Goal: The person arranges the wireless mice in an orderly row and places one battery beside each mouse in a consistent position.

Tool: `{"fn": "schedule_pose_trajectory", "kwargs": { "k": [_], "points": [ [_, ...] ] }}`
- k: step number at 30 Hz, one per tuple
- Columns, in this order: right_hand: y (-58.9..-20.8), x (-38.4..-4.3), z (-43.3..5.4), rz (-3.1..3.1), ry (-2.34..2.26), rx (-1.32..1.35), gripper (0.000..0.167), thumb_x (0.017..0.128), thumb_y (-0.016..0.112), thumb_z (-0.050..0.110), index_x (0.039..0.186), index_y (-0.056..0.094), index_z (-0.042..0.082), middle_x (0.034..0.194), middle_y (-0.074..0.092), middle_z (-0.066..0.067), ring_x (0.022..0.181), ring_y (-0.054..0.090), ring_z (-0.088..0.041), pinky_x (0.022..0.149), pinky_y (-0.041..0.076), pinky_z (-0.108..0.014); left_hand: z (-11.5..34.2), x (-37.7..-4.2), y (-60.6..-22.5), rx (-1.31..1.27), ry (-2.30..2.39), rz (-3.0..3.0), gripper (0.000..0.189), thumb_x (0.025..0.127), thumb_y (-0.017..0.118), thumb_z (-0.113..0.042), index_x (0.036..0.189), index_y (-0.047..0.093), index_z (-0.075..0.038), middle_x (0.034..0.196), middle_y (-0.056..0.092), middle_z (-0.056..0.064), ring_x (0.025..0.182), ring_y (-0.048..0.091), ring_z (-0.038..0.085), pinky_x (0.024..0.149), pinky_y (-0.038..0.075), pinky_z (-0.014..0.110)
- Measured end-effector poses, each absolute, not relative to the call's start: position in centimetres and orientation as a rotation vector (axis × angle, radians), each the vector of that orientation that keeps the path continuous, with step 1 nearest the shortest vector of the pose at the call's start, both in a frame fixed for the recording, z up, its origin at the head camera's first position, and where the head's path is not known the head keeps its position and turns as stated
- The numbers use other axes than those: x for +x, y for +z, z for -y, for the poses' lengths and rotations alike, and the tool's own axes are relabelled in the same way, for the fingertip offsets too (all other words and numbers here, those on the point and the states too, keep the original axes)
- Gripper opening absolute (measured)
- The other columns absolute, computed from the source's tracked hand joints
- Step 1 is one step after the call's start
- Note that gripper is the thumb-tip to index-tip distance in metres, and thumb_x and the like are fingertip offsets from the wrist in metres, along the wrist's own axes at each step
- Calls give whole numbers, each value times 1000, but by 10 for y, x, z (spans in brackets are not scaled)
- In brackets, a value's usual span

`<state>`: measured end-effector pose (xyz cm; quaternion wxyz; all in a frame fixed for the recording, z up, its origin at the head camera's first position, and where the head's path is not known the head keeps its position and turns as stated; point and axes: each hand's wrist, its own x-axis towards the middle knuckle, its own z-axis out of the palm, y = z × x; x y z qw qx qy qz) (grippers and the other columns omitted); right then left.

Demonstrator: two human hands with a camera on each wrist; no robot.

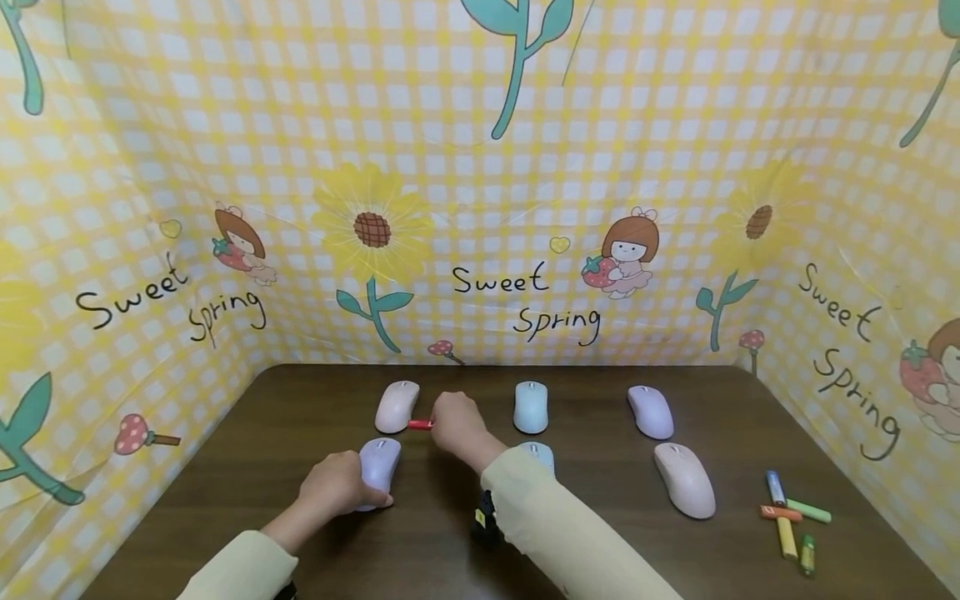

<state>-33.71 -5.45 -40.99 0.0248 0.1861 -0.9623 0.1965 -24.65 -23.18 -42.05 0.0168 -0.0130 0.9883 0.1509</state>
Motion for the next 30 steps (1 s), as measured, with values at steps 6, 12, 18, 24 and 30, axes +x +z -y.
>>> {"fn": "schedule_pose_trajectory", "kwargs": {
  "k": [6, 12, 18, 24, 30],
  "points": [
    [-418, -339, 71, 2978, 588, 608, 19, 80, 70, 4, 65, 69, 15, 62, 57, 5, 54, 50, -13, 51, 43, -26, 233, -245, -419, -40, 472, -3070, 61, 57, 90, -45, 81, 59, 1, 68, 54, 7, 60, 52, 23, 52, 44, 39],
    [-426, -341, 81, 2966, 517, 587, 26, 81, 69, 6, 59, 61, 16, 60, 55, 5, 54, 50, -13, 52, 43, -28, 232, -245, -419, -21, 480, -3075, 60, 58, 90, -45, 80, 59, 1, 68, 54, 7, 59, 52, 22, 51, 44, 39],
    [-430, -344, 87, 2977, 496, 549, 28, 83, 68, 9, 58, 58, 15, 63, 58, 3, 57, 53, -14, 54, 46, -31, 234, -246, -419, -25, 473, -3083, 61, 57, 90, -45, 81, 59, 1, 68, 54, 7, 59, 52, 23, 51, 44, 39],
    [-436, -345, 89, 2975, 457, 534, 28, 82, 68, 9, 57, 58, 16, 66, 60, 2, 60, 57, -16, 57, 49, -34, 234, -246, -421, -16, 483, -3094, 59, 56, 90, -45, 79, 58, 0, 68, 54, 7, 59, 52, 22, 50, 43, 39],
    [-442, -346, 91, 2944, 448, 530, 29, 82, 69, 9, 56, 58, 17, 67, 62, 1, 62, 60, -17, 57, 50, -35, 233, -246, -421, -12, 484, -3101, 59, 56, 91, -44, 78, 58, 0, 67, 54, 7, 58, 52, 22, 50, 43, 39]
  ]
}}
